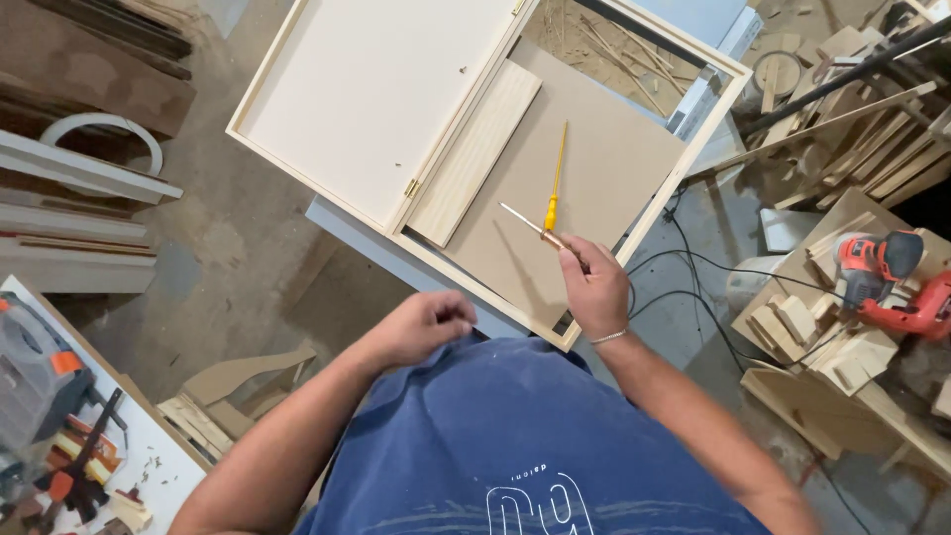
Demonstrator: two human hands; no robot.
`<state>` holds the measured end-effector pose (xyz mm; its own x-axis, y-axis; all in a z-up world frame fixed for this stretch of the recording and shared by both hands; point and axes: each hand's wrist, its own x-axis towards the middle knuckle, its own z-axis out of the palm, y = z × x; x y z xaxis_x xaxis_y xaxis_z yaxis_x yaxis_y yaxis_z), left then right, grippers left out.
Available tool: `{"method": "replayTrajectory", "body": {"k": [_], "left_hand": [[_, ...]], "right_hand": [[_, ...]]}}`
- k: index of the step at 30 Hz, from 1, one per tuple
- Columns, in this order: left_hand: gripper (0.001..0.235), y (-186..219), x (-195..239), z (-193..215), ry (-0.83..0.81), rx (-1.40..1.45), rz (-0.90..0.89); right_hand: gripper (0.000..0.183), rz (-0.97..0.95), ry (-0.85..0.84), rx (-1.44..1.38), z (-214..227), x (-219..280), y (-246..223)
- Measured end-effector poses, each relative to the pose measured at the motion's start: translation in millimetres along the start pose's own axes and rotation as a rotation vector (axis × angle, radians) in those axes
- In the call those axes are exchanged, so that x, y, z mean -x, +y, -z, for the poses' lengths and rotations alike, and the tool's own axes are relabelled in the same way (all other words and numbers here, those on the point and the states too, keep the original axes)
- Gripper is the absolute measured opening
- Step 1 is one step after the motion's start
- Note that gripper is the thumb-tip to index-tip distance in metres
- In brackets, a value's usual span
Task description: Assembling a wooden box by fastening hinges with a screwdriver and screws
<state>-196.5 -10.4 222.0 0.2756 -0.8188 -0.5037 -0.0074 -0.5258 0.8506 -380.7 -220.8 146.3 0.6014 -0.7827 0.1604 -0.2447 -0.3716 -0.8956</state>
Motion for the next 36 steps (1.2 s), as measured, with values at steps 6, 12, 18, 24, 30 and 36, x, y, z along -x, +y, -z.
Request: {"method": "replayTrajectory", "body": {"k": [6, 12, 18, 24, 30, 36], "left_hand": [[0.011, -8.2, 8.4, 17.9, -0.296, -0.161, 0.150], [0.012, -4.4, 4.5, 87.6, -0.455, -0.290, 0.114], [0.011, -35.2, -1.8, 153.0, -0.521, -0.232, 0.037], [0.010, -58.5, -13.0, 176.6, -0.508, -0.087, 0.011], [0.014, -93.3, -45.3, 193.4, -0.305, 0.156, 0.004], [0.018, -111.3, -80.4, 215.6, -0.078, 0.510, -0.025]], "right_hand": [[0.027, 0.142, -0.042, 0.469, -40.1, -9.3, -2.9], [0.044, 0.027, -0.318, 0.826, -95.0, 1.2, 9.0], [0.054, -0.087, -0.327, 0.918, -131.9, -6.7, 21.8], [0.051, -0.205, 0.032, 1.003, -129.5, -41.9, 80.9], [0.027, -0.605, 0.055, 0.844, -121.3, -59.9, 105.4], [0.014, -0.450, 0.175, 0.294, -131.7, -48.9, -54.4]]}}
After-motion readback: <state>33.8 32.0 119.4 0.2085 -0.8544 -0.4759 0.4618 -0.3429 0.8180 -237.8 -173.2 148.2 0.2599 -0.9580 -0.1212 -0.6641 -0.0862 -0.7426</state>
